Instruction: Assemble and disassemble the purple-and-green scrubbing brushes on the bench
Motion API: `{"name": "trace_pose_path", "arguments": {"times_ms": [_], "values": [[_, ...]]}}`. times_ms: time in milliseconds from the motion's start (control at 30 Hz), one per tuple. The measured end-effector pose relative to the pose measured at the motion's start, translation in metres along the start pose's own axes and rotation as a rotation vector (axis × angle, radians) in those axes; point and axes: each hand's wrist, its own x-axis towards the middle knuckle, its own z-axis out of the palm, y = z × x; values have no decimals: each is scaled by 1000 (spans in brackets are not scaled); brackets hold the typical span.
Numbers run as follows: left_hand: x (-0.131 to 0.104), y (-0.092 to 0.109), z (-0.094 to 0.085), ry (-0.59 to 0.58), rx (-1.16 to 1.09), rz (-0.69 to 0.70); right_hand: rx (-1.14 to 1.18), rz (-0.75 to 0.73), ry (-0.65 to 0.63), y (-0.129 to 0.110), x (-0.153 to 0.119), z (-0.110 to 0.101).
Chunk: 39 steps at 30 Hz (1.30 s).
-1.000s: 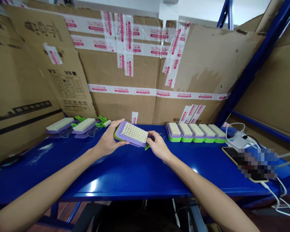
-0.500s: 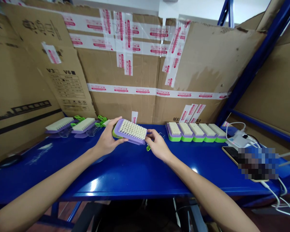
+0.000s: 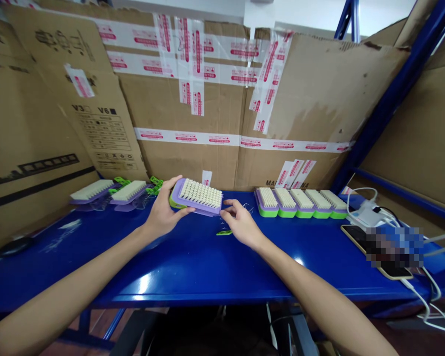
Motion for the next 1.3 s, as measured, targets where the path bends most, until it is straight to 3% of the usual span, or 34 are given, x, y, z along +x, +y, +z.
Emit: {"name": "trace_pose_path", "arguments": {"times_ms": [533,867,1133,1300], "values": [[3,-1,1,90,-12,-37,-2,-46,-88,12,3,-4],[5,-5,1,157,-101,-167,-261,51,-114,10,-3,-4],[4,-4,3,156,-99,-139,-622,-132,-42,-1,-9,1],[3,-2,6,111,-99,-120,-675,-208,19,-3,-10,2]]}}
